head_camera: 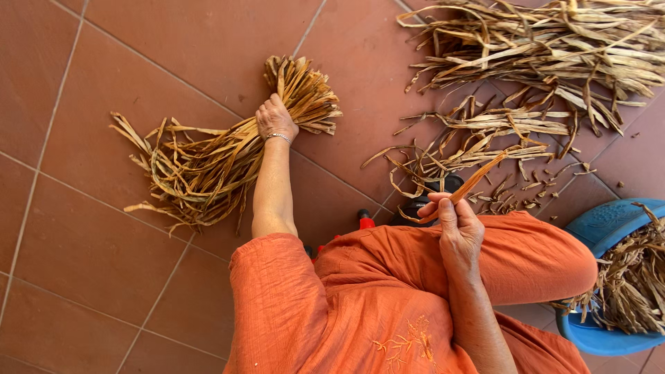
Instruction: The person sits on a tiled floor and uses scissors to trim dried plant stalks. They repeatedly pick up stalks, cut them into shorter pieces, and place the trimmed pieces into a blue basin.
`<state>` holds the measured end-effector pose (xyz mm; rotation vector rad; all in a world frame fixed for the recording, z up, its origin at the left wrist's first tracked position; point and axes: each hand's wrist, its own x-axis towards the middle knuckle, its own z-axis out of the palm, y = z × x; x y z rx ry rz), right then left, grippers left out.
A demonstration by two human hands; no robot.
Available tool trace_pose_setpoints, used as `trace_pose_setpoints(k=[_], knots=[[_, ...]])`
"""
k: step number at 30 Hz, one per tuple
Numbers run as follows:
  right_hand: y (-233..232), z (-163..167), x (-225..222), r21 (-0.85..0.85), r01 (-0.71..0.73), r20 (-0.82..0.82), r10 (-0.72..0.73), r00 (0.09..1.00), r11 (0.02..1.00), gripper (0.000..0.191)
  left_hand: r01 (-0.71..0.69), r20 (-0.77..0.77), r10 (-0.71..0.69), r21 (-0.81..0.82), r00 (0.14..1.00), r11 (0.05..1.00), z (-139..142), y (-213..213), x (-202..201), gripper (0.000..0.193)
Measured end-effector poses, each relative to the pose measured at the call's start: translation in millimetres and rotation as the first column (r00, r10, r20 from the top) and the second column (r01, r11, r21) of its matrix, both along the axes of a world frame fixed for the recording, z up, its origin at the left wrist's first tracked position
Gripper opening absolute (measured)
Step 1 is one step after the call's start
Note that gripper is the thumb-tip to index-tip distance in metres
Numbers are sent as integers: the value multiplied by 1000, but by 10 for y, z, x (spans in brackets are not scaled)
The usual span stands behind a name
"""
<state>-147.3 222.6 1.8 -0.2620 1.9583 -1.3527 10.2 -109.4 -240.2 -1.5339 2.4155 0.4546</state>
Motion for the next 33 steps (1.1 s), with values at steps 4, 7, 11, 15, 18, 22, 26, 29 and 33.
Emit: trace_pose_setpoints(k=[4,7,11,15,18,22,26,29,33], knots=[[170,103,2,-157,41,-29,-46,999,987,25,-107,42,100,205,994,973,275,-37,-95,62],[377,295,-54,-280,86,-87,-114,990,956,26,-127,2,134,344,991,930,631,-36,-160,66],[761,655,-256,-580,201,-142,-341,929,789,26,124,-491,207,560,846,819,1241,71,-214,56],[1362,1150,-375,-720,311,-208,-620,757,620,23,557,-746,314,654,587,511,2027,173,-467,63],[1805,1447,-349,-658,363,-331,-687,647,659,22,813,-907,166,420,387,403,2686,560,-878,64],[2198,1496,-364,-386,391,-559,-549,622,836,29,940,-964,25,264,265,216,3401,1496,-1464,69],[2421,1233,-300,-193,459,-517,-487,704,867,16,996,-987,-138,87,88,12,3904,2402,-1821,73],[2513,923,-258,-308,480,-292,-562,774,822,21,982,-985,-139,122,102,-144,3994,3044,-2015,65],[2562,594,-359,-727,520,169,-616,769,449,32,977,-922,-376,158,93,-144,3947,3668,-2123,72]])
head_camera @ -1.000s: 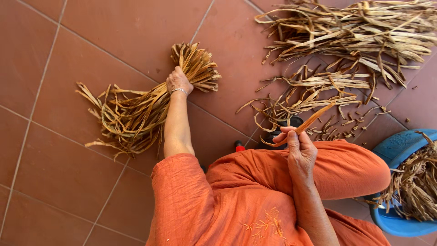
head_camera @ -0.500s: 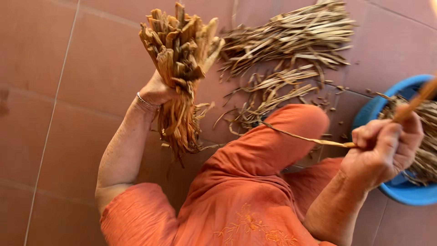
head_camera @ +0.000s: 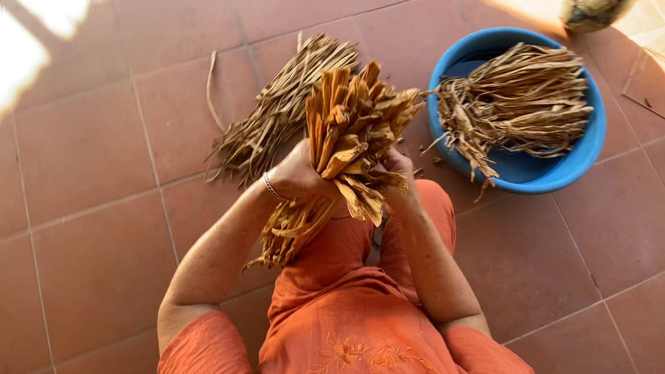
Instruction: The person sits on a tiled floor and uses scissors to trim dried plant stalks. They repeatedly pick up stalks, cut them into shorter pieces, and place the trimmed pieces into a blue basin.
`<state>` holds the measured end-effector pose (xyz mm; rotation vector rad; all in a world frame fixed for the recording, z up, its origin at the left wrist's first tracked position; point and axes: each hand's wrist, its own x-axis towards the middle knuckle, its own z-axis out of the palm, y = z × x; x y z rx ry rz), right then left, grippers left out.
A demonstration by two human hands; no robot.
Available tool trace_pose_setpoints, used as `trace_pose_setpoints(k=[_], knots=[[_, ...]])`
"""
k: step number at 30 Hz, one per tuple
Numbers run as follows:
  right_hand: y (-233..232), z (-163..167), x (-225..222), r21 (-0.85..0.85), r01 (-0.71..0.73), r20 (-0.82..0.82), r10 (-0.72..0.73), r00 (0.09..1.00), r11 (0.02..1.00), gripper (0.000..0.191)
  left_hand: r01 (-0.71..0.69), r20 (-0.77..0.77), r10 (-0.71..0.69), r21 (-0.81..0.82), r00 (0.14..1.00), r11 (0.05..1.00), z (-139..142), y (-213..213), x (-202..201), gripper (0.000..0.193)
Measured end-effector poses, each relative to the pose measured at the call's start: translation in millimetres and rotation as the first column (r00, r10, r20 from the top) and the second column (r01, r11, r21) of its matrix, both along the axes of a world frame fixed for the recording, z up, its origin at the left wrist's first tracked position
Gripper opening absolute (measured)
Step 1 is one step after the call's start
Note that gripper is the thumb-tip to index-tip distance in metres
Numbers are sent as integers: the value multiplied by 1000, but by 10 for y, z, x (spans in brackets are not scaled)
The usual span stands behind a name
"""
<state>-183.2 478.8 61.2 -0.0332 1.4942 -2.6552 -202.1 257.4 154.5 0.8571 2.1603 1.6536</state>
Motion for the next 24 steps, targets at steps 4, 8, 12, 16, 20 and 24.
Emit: trace_pose_setpoints(k=[4,8,12,16,20,24], knots=[[216,-78,33,-328,5,135,42,990,945,27,47,131,-47,8,990,999,-73,365,-30,72],[332,-106,164,-19,125,18,-124,992,992,16,79,182,-99,116,978,990,-100,503,-61,88],[396,-294,208,49,164,23,-165,986,985,15,45,237,-52,34,970,998,-147,656,-36,82],[631,-466,284,228,148,112,-177,978,962,18,67,169,-55,-69,984,995,-170,844,1,62],[880,-417,433,293,121,66,-146,987,948,18,20,229,14,-144,973,989,-179,1068,14,51],[1185,-222,922,347,73,69,-103,992,935,19,38,254,33,-269,967,962,-161,1308,-8,50]])
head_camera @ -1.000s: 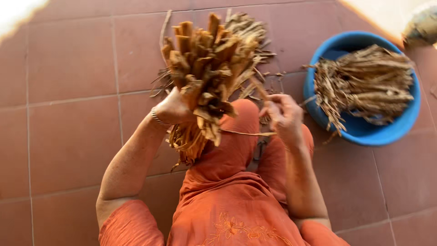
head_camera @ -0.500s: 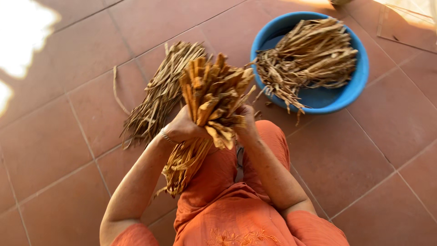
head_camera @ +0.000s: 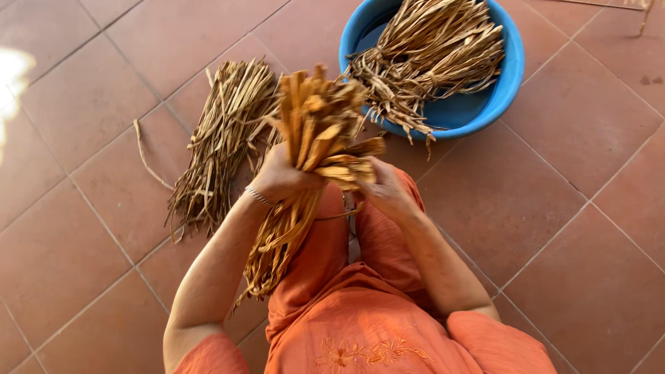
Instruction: The person sits on a tiled floor and uses scissors to trim dried plant stalks. They repeatedly pick up stalks, cut them into shorter pieces, and place the trimmed pieces into a blue basin.
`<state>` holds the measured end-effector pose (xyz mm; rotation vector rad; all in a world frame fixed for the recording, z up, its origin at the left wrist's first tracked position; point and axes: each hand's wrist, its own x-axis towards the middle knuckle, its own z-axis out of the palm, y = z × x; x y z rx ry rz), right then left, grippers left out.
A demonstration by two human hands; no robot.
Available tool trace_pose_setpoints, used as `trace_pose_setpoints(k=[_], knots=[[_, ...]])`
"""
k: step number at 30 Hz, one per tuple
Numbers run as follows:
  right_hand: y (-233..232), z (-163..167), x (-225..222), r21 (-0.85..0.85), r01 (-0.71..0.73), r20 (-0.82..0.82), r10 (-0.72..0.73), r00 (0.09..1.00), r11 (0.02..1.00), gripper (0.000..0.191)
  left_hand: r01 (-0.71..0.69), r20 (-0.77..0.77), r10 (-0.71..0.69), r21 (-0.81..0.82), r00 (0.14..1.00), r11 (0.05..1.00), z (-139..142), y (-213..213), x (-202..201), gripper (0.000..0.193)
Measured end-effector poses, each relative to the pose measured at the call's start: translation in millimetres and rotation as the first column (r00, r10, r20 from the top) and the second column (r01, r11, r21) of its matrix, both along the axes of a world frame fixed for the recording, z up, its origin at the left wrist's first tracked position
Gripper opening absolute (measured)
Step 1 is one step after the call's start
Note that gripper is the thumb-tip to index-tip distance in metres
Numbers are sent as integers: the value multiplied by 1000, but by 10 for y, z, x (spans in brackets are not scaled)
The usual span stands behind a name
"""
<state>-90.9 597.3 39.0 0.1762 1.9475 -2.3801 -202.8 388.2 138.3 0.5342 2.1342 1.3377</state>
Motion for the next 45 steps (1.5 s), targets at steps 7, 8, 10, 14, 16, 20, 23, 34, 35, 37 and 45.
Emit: trace_pose_setpoints(k=[7,8,10,14,16,20,23,34,35,37,45], knots=[[-51,401,737,-74,85,-57,-90,994,994,23,-10,-230,-34,-191,973,982,161,336,-35,62],[-75,479,799,-81,74,-71,-80,994,994,24,-46,-235,-9,-228,972,973,173,363,-43,66],[-116,653,916,-154,26,-117,-44,992,988,28,-55,-350,-40,-256,936,965,141,426,-30,64],[-182,944,947,-73,-9,-280,-12,960,997,29,5,-501,-218,-393,838,919,-146,616,77,65],[-157,1044,913,263,98,-427,25,904,960,25,16,-540,-320,-493,779,870,-355,694,188,60],[-70,1104,817,669,345,-573,161,804,659,24,-48,-650,-454,-602,610,797,-713,786,517,31],[-73,978,625,698,521,-652,135,746,491,22,-30,-680,-484,-596,551,803,-848,863,769,41],[95,488,319,575,526,-638,-59,768,627,16,312,-412,-309,-63,857,948,-596,441,579,80],[107,476,304,560,519,-644,-54,763,645,16,312,-323,-289,23,901,950,-589,424,560,70],[99,469,295,563,525,-645,-58,762,638,16,138,-182,-121,86,976,987,-625,442,562,49],[21,589,352,574,560,-688,-19,726,597,15,-230,241,137,421,961,877,-1048,498,434,26]])
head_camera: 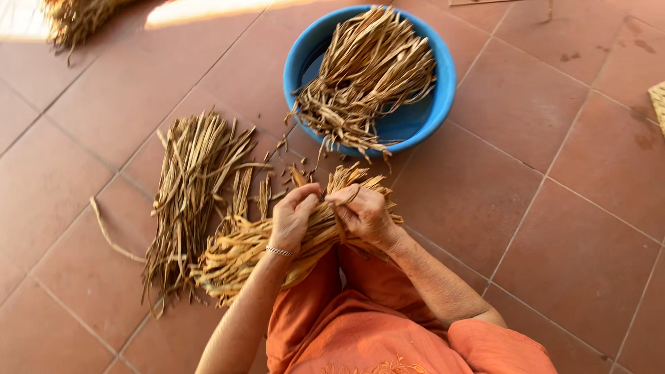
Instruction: The person sits on a tiled floor and uses scissors to trim dried plant stalks. They repeatedly pick up stalks, cut them into shorter pieces, and place the trimmed pieces into a blue basin.
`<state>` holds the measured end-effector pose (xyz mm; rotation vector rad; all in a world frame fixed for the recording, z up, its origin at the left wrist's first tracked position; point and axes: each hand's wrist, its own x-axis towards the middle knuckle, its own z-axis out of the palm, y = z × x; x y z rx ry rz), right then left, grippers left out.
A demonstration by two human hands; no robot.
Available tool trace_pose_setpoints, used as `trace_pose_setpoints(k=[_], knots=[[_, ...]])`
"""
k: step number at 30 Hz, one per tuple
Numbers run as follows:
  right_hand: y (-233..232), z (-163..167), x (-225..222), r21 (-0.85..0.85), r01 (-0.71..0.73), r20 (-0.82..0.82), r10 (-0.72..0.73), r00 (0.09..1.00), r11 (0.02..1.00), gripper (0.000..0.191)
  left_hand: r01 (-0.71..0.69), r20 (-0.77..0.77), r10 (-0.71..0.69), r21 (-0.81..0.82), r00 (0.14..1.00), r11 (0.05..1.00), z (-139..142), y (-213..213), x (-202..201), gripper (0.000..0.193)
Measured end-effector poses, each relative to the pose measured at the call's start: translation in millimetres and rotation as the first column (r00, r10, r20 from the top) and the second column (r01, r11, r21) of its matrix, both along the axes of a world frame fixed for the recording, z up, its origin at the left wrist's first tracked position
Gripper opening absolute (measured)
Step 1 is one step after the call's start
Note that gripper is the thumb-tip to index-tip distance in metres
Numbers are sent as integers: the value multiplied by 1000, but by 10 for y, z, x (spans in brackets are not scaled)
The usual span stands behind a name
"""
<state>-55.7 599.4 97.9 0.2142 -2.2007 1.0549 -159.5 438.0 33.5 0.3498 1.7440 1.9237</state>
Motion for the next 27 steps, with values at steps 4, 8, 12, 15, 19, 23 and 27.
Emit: trace_pose_setpoints(k=[4,8,12,15,19,23,27], knots=[[1,5,18,81,-15,-1,15,1000,997,16,-70,182,40,161,982,984,-89,-49,-43,22],[20,-22,5,-23,17,40,-16,999,1000,18,-34,128,16,139,992,990,-74,-36,27,34],[60,-19,-45,-69,-28,-43,25,999,997,20,65,-78,-61,51,995,997,-14,100,23,18],[62,6,-147,-125,-1,-84,-10,996,992,23,64,-281,-103,-144,954,987,70,180,35,16],[113,66,-258,-153,5,32,0,999,988,22,67,-466,-184,-256,865,964,202,191,-12,29],[106,110,-339,-60,29,44,-26,999,998,23,148,-427,-266,-291,864,945,223,182,-111,28],[78,157,-407,-98,18,87,-9,996,995,20,168,-460,-247,-208,853,964,108,228,-191,23]])
